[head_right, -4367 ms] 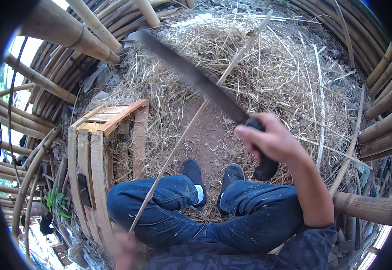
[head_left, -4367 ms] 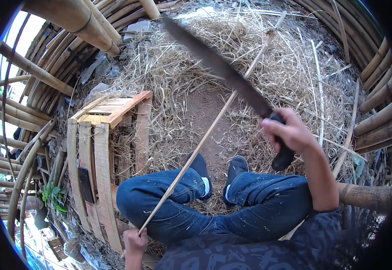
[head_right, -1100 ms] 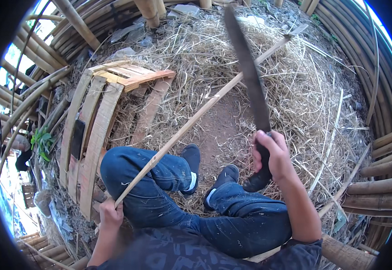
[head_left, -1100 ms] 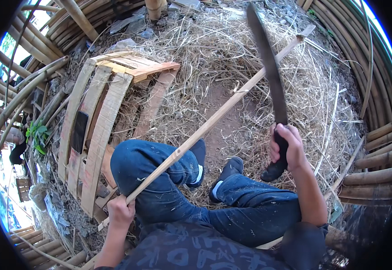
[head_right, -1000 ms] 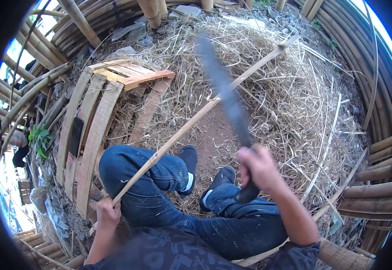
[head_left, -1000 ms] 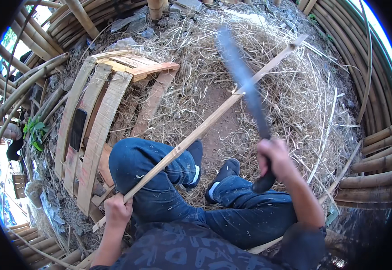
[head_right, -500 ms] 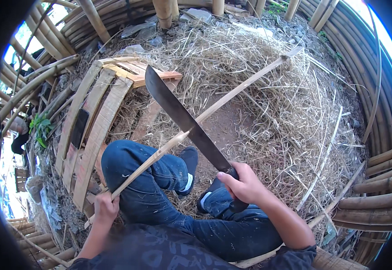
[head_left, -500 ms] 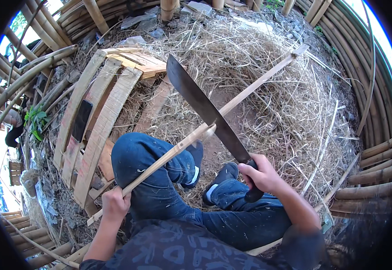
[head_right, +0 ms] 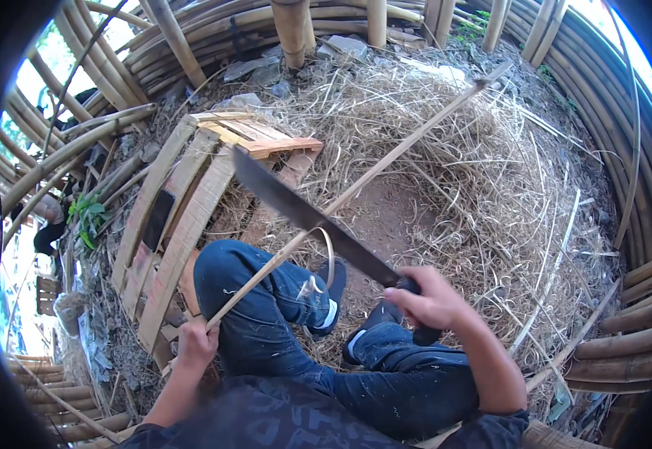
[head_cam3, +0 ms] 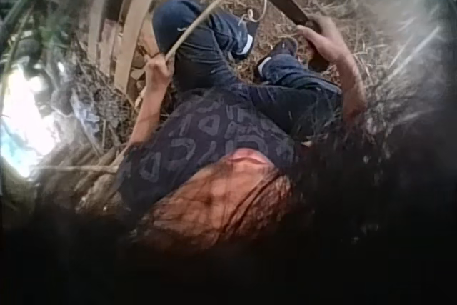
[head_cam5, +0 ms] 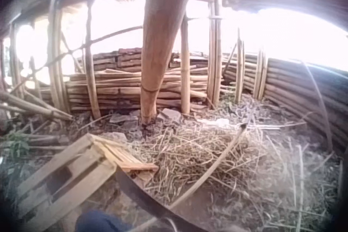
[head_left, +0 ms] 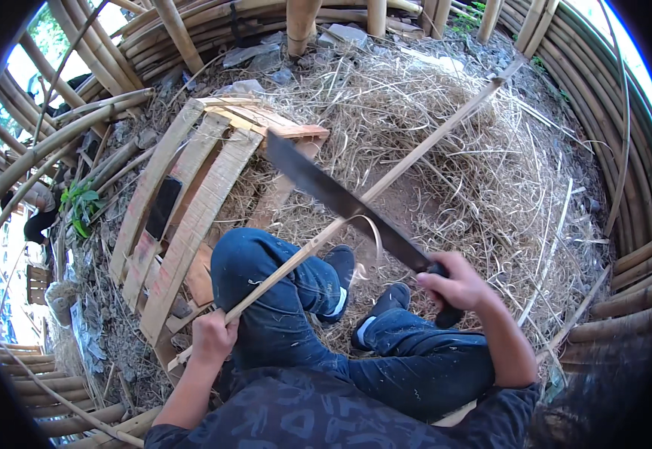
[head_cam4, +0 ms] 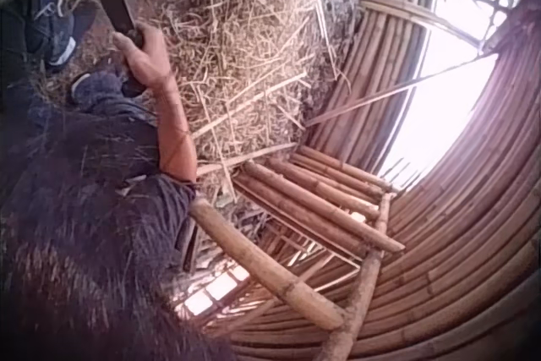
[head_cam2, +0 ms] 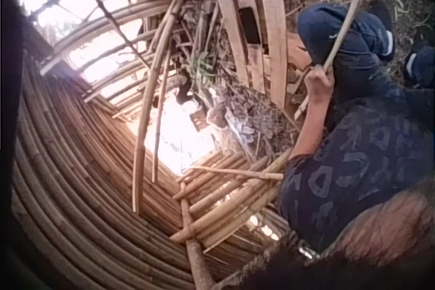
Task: The person trims and scrapes a long thin bamboo stick using a machete while sitting on a pile of straw.
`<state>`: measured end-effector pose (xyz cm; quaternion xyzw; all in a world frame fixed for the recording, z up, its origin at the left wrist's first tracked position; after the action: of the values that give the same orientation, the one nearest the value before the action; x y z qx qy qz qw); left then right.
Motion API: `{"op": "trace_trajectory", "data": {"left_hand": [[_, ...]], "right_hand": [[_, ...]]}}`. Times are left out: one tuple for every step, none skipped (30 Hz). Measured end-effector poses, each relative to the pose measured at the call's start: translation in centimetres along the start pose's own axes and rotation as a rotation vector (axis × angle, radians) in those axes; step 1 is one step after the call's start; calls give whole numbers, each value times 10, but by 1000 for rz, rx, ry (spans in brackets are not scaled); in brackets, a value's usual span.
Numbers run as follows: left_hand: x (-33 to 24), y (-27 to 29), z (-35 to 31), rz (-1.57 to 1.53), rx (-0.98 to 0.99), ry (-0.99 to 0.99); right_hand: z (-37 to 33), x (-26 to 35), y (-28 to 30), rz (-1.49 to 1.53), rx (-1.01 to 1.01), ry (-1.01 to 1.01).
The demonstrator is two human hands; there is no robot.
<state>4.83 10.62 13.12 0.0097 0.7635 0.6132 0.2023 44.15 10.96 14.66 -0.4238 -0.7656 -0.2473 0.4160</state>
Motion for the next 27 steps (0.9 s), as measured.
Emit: {"op": "trace_trajectory", "data": {"left_hand": [[-2, -2, -1, -11, -12, -9], [-1, -5, 1, -33, -25, -23], [-1, -4, 2, -36, -31, -12], [-2, -5, 3, -38, -31, 2], [-4, -6, 5, -49, -26, 6], [-4, -5, 6, -43, -36, 2], [-4, -4, 5, -22, -20, 2], [-3, -2, 1, -2, -5, 4], [-1, -1, 0, 18, 12, 6], [-1, -1, 1, 15, -1, -9], [-1, -1, 1, 8, -13, -13], [-2, 0, 0, 1, -25, -17], [-3, 1, -1, -7, -38, -19], [-5, 0, 0, -4, -36, -7], [-7, -1, 1, -2, -35, 6], [-7, -1, 1, 0, -35, 19], [-8, -2, 3, 3, -31, 16], [-7, -1, 2, 12, -34, 23], [-5, -1, 1, 21, -38, 28], [-3, 0, 0, 16, -41, 19], [0, -1, -1, 11, -44, 10], [2, -2, -2, 6, -46, 0], [3, -4, -2, -28, -54, -3], [5, -6, -1, -61, -63, -5], [6, -7, -1, -94, -72, -8], [5, -7, 0, -85, -69, -2], [3, -6, 1, -75, -66, 4]], "right_hand": [[-5, 4, 8, 77, -33, 45], [-11, 2, 21, 180, -78, 123], [-14, 1, 32, 284, -122, 199], [-14, -3, 36, 388, -186, 210], [-13, -9, 28, 294, -155, 136], [-8, -12, 16, 194, -124, 72], [-5, -15, 3, 95, -94, 9], [-3, -12, -19, 4, -6, -58], [5, -12, -30, -31, 133, -14], [3, -8, -22, -40, 109, -26], [1, -3, -14, -48, 91, -36], [-2, 1, -7, -38, 61, -8], [-4, 2, -2, 76, 30, 38], [-5, -4, 5, 181, -10, 99], [-4, -7, 9, 286, -49, 159], [-4, -9, 7, 278, -94, 140], [-4, -24, 0, 298, -82, 43], [0, -23, -19, 143, 21, -36], [4, -22, -35, -13, 123, -115], [5, -15, -44, 33, 199, -85], [5, -11, -37, 26, 168, -52], [5, -7, -26, 19, 138, -18], [3, -7, -16, 11, 108, 6], [1, -8, -9, 163, 66, 62], [1, -7, -1, 296, 26, 155], [1, -10, -3, 283, 2, 102], [1, -13, -7, 269, -23, 49]]}}
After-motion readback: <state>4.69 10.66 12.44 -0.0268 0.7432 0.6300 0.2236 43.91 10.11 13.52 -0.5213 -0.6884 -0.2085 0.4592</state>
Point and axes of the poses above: each hand's wrist, its own z-axis towards the middle knuckle, its own y-axis out of the back of the hand, x = y × z, the point moved 9 cm from there along z, towards the middle knuckle, and after that the axes turned 14 degrees about x, right-handed, at the moved point
